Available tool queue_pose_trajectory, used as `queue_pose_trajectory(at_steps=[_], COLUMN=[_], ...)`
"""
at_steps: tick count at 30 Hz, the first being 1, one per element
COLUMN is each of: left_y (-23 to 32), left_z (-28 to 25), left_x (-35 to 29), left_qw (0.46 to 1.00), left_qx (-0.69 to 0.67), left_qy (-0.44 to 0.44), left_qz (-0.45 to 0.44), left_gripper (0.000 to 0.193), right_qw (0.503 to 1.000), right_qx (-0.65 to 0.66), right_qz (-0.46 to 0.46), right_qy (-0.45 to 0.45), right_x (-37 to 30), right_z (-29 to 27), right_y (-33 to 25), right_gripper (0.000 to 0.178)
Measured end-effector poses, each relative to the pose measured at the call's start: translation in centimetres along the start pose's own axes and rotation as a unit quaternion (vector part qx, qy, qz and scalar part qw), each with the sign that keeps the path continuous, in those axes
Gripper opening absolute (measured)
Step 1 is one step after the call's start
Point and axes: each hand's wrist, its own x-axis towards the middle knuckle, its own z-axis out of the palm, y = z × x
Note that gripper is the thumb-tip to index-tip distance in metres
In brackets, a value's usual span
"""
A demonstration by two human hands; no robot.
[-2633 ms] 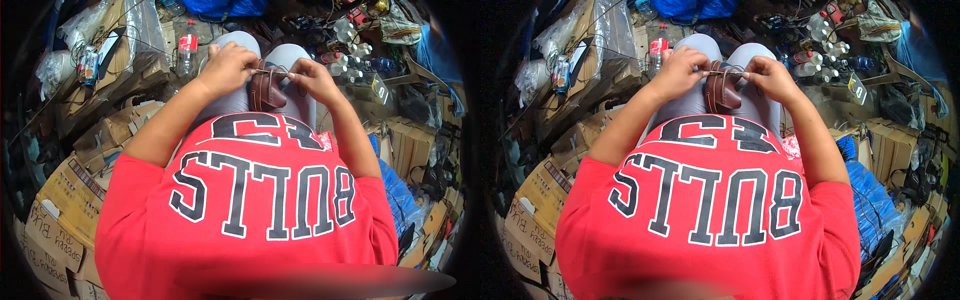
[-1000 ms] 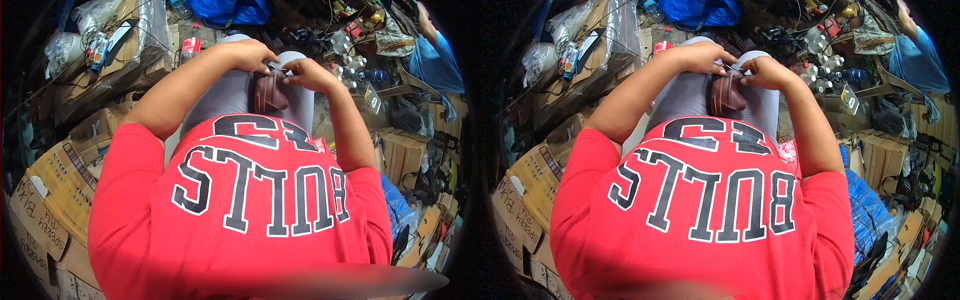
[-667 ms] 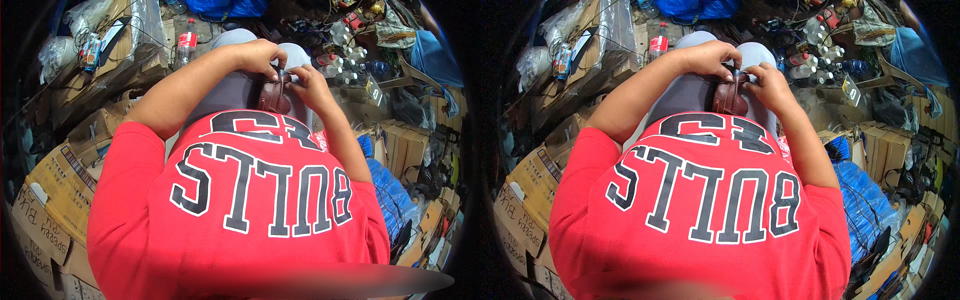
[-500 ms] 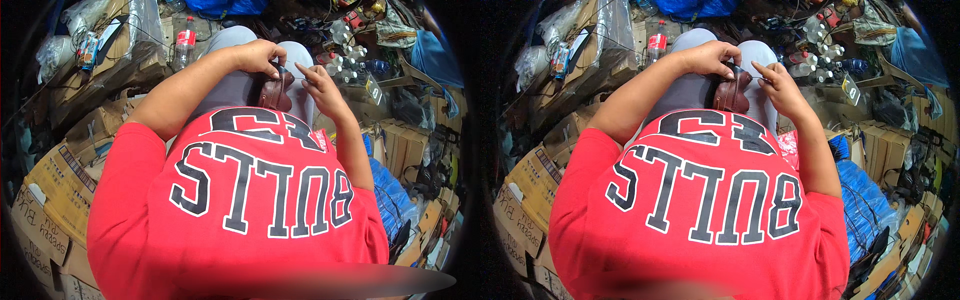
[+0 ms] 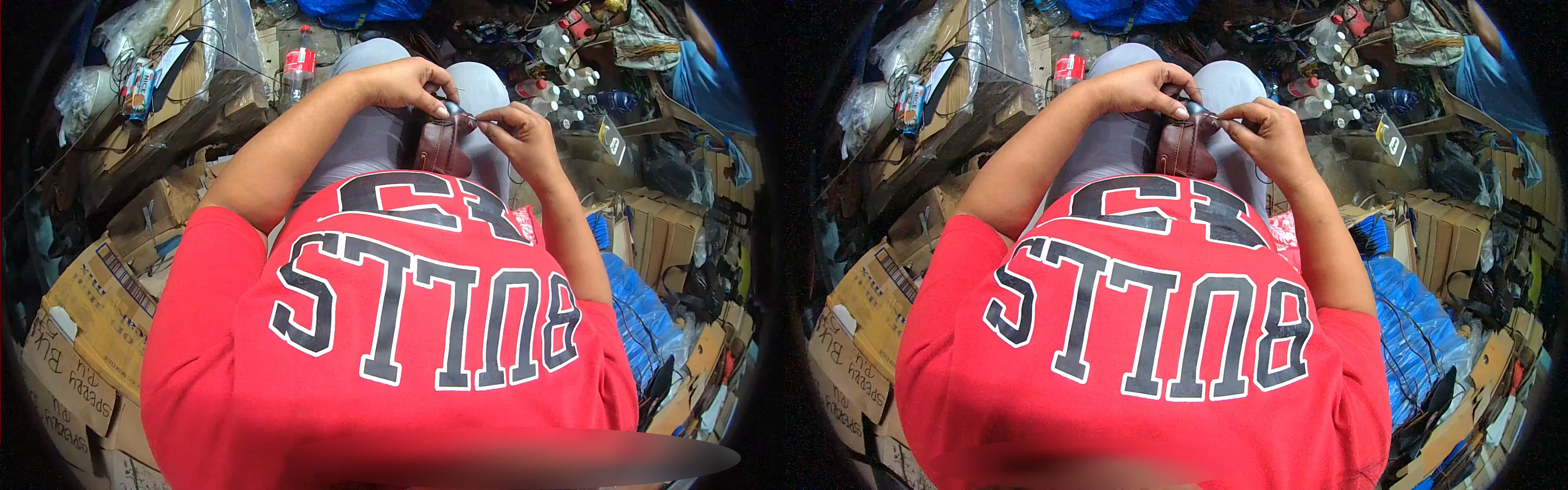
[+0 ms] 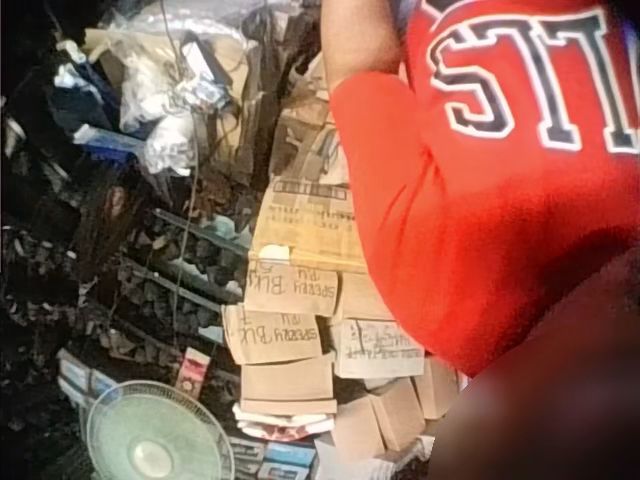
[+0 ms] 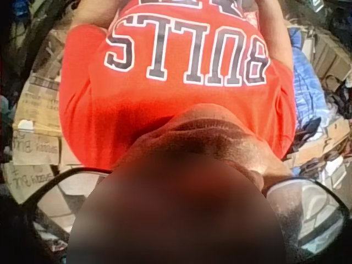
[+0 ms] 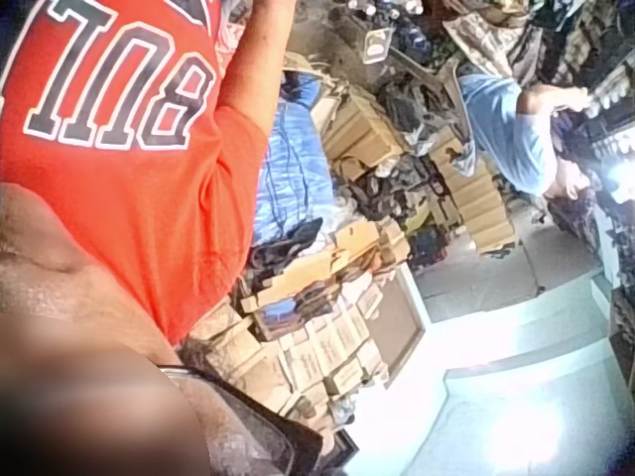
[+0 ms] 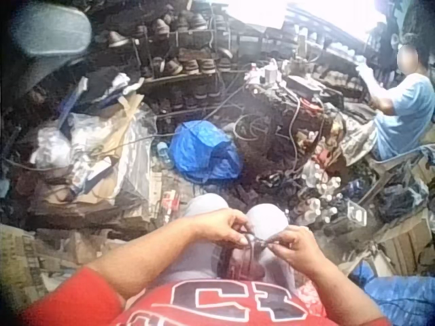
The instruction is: The recorder is hand-stitching or lacing together leather components of a shoe upper in a workshop environment.
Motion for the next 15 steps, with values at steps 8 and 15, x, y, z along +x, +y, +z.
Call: queue_pose_trajectory(at_steps=[8,15], left_y=[0.3,0.2], left_z=[-0.1,0.0], left_x=[-0.2,-0.2], left_qw=[1.0,1.0], left_qx=[0.007,0.005], left_qy=[0.004,0.007], left_qz=[-0.006,-0.002], left_gripper=[0.034,0.034], right_qw=[0.999,0.997], right_qx=[0.023,-0.016], right_qz=[0.01,-0.009], right_qy=[-0.041,-0.069], right_x=[0.6,1.0], right_z=[-0.1,-0.7], right_y=[-0.6,-0.6], right_gripper=[0.011,0.011])
